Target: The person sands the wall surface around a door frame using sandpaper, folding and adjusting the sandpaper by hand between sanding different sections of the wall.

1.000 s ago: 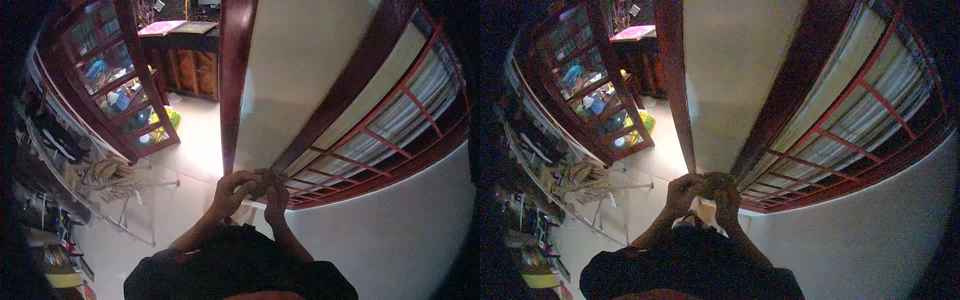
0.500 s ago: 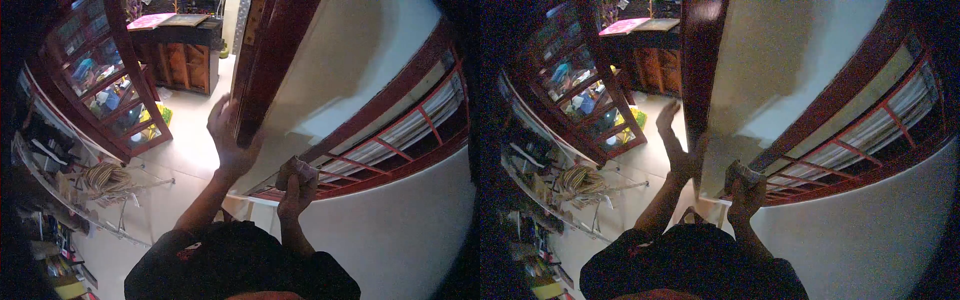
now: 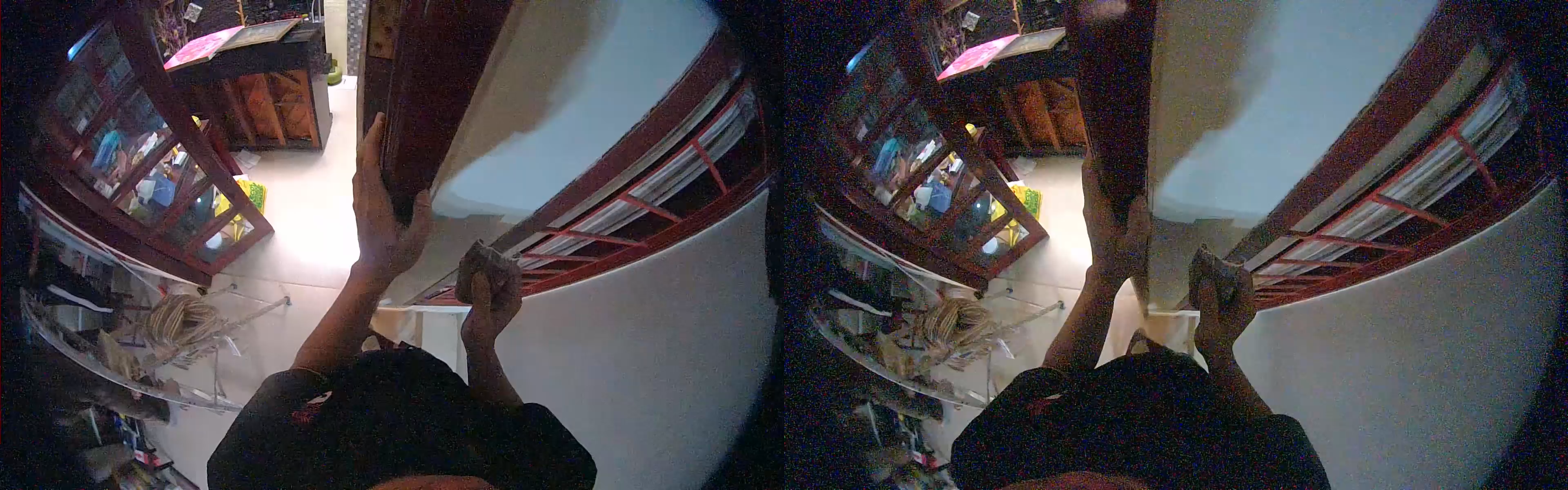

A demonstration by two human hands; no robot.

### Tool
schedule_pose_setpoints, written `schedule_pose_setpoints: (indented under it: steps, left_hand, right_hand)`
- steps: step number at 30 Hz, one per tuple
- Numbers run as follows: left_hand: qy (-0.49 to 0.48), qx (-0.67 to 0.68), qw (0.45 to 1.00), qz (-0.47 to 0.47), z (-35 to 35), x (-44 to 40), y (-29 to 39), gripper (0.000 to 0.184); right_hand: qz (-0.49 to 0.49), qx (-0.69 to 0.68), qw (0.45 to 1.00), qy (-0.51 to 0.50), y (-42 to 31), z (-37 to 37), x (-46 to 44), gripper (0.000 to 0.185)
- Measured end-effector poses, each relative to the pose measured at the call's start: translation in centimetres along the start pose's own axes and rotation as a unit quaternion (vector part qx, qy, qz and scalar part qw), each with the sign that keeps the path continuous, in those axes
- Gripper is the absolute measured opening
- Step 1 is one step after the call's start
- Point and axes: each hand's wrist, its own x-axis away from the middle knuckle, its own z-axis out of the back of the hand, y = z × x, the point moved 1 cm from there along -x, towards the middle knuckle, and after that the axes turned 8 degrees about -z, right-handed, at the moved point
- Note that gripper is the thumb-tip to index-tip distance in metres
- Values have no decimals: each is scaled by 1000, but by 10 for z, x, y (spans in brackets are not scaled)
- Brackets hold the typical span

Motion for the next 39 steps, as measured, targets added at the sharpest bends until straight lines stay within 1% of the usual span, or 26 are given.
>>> schedule_pose_setpoints:
  steps: [1, 2, 3, 4, 5, 6, 8, 9, 10, 12, 14, 16, 18, 21, 25, 28, 30, 32, 34, 37, 39]
  left_hand:
    - [-7, 1, 1000, 0, -1, -1, 0, 80]
    - [2, 44, 999, 18, -3, -1, 1, 79]
    - [13, 88, 995, 37, -4, 0, 1, 78]
    - [6, 88, 995, 37, -4, 1, -1, 78]
    - [6, 64, 997, 43, -4, 2, -2, 77]
    - [7, 40, 998, 47, -4, 3, -3, 76]
    - [10, 48, 997, 51, -6, 5, -4, 76]
    - [18, 57, 997, 56, -7, 6, -4, 76]
    - [13, 57, 997, 54, -8, 6, -3, 76]
    - [28, 85, 995, 50, -8, 7, -2, 75]
    - [33, 69, 996, 33, -11, 8, -6, 75]
    - [41, 55, 997, 18, -14, 8, -6, 76]
    - [72, 107, 991, 35, -17, 5, -4, 76]
    - [84, 95, 991, 35, -18, 2, -2, 76]
    - [65, 76, 995, 30, -15, 3, -2, 78]
    - [52, 43, 997, 44, -16, 8, -5, 80]
    - [67, 91, 993, 35, -19, 8, -7, 80]
    - [66, 90, 993, 39, -19, 8, -5, 80]
    - [66, 89, 993, 43, -18, 6, -4, 79]
    - [79, 82, 993, 30, -22, 4, -5, 79]
    - [105, 155, 982, 13, -26, 3, -9, 79]
  right_hand:
    - [14, 35, 999, 9, 7, 3, 0, 24]
    - [10, 33, 999, 15, 4, -1, 1, 24]
    - [0, 14, 1000, -1, -3, -7, 0, 24]
    - [-9, -6, 1000, -18, -8, -13, -1, 24]
    - [-12, -8, 1000, -13, -12, -16, -3, 24]
    - [-2, 1, 1000, 4, -15, -18, -6, 21]
    - [7, 7, 1000, 26, -13, -17, -7, 19]
    - [-22, 8, 1000, -1, -8, -14, -7, 19]
    - [-51, 8, 998, -29, -5, -14, -6, 20]
    - [-53, 2, 998, -20, -14, -23, -5, 19]
    - [-56, 0, 998, -13, -14, -27, -5, 19]
    - [-9, -26, 999, -31, -9, -29, -5, 20]
    - [-13, -17, 999, -25, -8, -31, -5, 20]
    - [-23, -10, 999, -28, -10, -33, -6, 21]
    - [-28, -1, 999, -34, -14, -34, -7, 21]
    - [-45, 29, 998, -24, 6, -26, -5, 22]
    - [-47, 46, 998, -16, -4, -30, -6, 22]
    - [-49, 64, 997, -10, -7, -31, -8, 22]
    - [-31, 83, 996, -27, -5, -30, -8, 21]
    - [-26, 76, 996, -24, -10, -31, -10, 22]
    - [-26, 50, 998, -16, -9, -33, -10, 21]
